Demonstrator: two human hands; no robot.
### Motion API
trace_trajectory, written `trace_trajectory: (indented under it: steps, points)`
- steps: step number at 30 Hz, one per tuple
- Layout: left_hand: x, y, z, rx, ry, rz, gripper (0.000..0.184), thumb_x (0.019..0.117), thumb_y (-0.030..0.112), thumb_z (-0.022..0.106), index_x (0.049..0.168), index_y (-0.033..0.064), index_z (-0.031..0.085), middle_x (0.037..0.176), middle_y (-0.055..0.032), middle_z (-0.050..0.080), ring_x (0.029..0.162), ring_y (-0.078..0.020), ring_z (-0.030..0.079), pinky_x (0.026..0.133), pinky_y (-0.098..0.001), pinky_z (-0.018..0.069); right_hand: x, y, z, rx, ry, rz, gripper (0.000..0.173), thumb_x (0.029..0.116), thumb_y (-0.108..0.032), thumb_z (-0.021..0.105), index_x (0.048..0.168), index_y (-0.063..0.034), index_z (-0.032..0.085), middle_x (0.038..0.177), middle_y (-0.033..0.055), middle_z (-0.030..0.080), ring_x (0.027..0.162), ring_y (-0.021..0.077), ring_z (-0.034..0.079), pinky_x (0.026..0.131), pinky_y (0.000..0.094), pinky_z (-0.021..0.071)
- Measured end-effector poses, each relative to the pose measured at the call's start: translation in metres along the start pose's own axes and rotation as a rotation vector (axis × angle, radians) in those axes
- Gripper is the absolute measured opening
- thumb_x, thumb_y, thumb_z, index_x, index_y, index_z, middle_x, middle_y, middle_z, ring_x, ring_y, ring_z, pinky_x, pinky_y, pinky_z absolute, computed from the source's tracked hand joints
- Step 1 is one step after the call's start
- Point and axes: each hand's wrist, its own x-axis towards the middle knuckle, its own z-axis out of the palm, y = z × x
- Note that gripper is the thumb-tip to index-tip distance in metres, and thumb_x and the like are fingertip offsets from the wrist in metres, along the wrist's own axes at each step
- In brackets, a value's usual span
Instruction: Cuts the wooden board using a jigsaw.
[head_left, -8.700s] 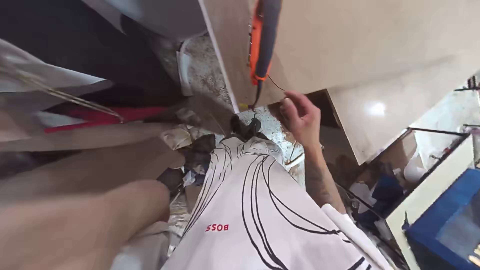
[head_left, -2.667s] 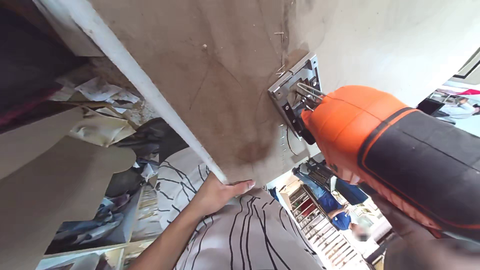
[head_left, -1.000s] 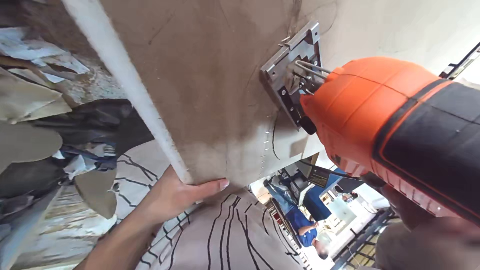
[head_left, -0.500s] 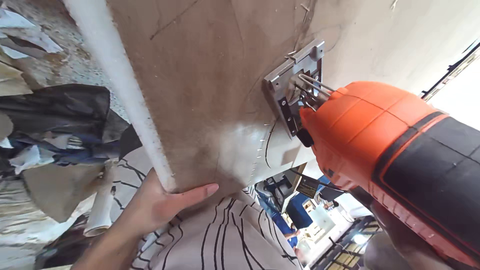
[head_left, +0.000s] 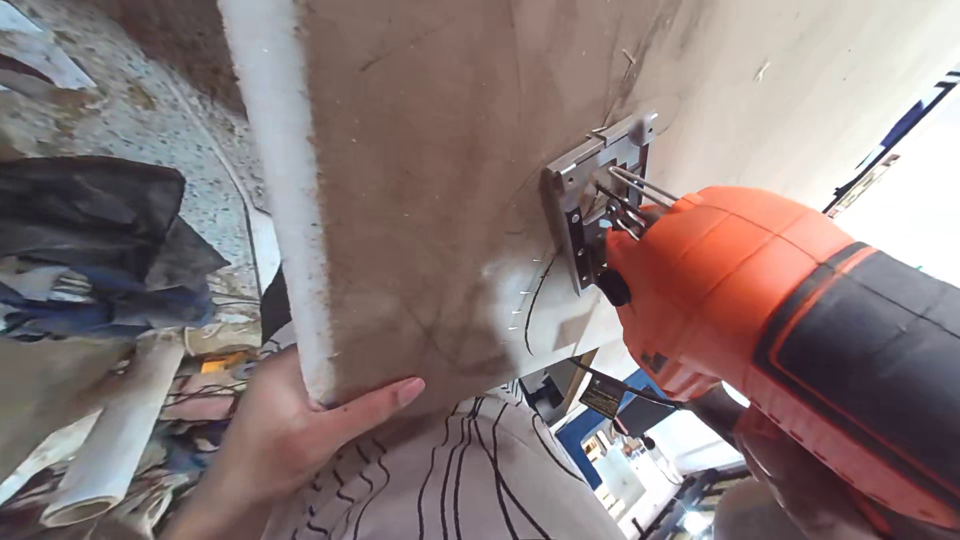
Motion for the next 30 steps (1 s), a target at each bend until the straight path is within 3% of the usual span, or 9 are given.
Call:
trace_trajectory:
  steps: [2,4,5,7,9,21,26,28,30]
  points:
    - [-0.001,-0.001,0.0,0.014,0.003,-0.021,0.065,0.0704,0.036,0.092,0.125,0.0168,0.062,0.108,0.0072,0.075,0.099,-0.0079,0.073,0.087,-0.0272,0.0634,-0.004,-0.003,0.012,-0.019,0.087,-0.015,0.034,0.0855,-0.013,0.08,0.115,-0.0064,0.064,0.09,0.0081,0.072,0.075,0.0199,0.07,0.067,0.0387,0.0618]
    - [0.0,-0.002,-0.002,0.029,-0.001,-0.024,0.068,0.0699,0.039,0.093,0.126,0.0162,0.062,0.11,0.0071,0.075,0.1,-0.0077,0.073,0.088,-0.0279,0.0631,0.007,-0.019,0.025,-0.04,0.052,0.059,0.022,0.0894,-0.023,0.079,0.108,-0.0197,0.068,0.087,-0.0059,0.071,0.075,0.006,0.068,0.068,0.0262,0.0597]
    - [0.0,-0.003,-0.002,0.033,-0.001,-0.021,0.07,0.0692,0.04,0.093,0.126,0.0158,0.062,0.11,0.0067,0.075,0.101,-0.0078,0.073,0.089,-0.0283,0.0631,0.009,-0.02,0.026,-0.032,0.038,0.069,0.021,0.0899,-0.023,0.079,0.108,-0.0201,0.069,0.086,-0.0066,0.071,0.074,0.0052,0.067,0.067,0.0256,0.0589]
    - [0.0,-0.005,-0.003,0.045,-0.004,-0.017,0.071,0.0688,0.041,0.093,0.127,0.0148,0.061,0.11,0.0055,0.075,0.1,-0.0086,0.073,0.089,-0.0292,0.0632,-0.004,-0.005,0.016,-0.052,0.09,0.0,0.033,0.0853,-0.017,0.082,0.112,-0.0073,0.066,0.088,0.0059,0.072,0.074,0.0172,0.07,0.066,0.0365,0.0619]
    - [-0.001,-0.007,-0.005,0.061,-0.006,-0.015,0.073,0.0689,0.041,0.093,0.128,0.0142,0.06,0.111,0.0043,0.074,0.101,-0.0099,0.073,0.089,-0.0302,0.0632,-0.016,0.008,0.009,-0.099,0.155,-0.024,0.044,0.0804,-0.017,0.086,0.115,-0.0017,0.063,0.089,0.0116,0.071,0.073,0.0235,0.07,0.064,0.042,0.0625]
    - [-0.001,-0.009,-0.007,0.091,0.002,-0.009,0.076,0.0677,0.043,0.094,0.13,0.0143,0.059,0.114,0.0056,0.073,0.104,-0.0085,0.072,0.092,-0.0297,0.0617,0.009,-0.025,0.039,-0.039,0.179,-0.02,0.031,0.0881,-0.014,0.08,0.114,-0.0122,0.063,0.09,0.0029,0.073,0.075,0.0149,0.071,0.064,0.0353,0.0615]
    - [0.0,-0.01,-0.007,0.081,0.0,-0.015,0.074,0.0675,0.042,0.094,0.128,0.0152,0.06,0.112,0.006,0.074,0.102,-0.0086,0.072,0.09,-0.0294,0.0625,0.008,-0.022,0.03,-0.062,0.142,-0.031,0.034,0.0868,-0.014,0.081,0.114,-0.0048,0.063,0.09,0.0082,0.072,0.075,0.0184,0.07,0.063,0.0374,0.0607]
    - [-0.001,-0.011,-0.007,0.082,-0.003,-0.02,0.075,0.0674,0.043,0.094,0.129,0.0148,0.06,0.112,0.0061,0.074,0.102,-0.0084,0.072,0.091,-0.0293,0.0622,0.009,-0.023,0.026,-0.083,0.12,-0.022,0.03,0.0886,-0.015,0.08,0.113,-0.0076,0.064,0.09,0.0056,0.072,0.075,0.0162,0.07,0.064,0.0363,0.0611]
    - [-0.001,-0.012,-0.008,0.08,-0.008,-0.015,0.075,0.0681,0.042,0.093,0.129,0.0139,0.06,0.112,0.005,0.074,0.102,-0.0094,0.072,0.091,-0.0303,0.0623,0.007,-0.01,0.001,-0.079,0.038,-0.054,0.029,0.0894,-0.013,0.077,0.112,-0.0027,0.063,0.088,0.0123,0.07,0.072,0.0239,0.069,0.061,0.0427,0.06]
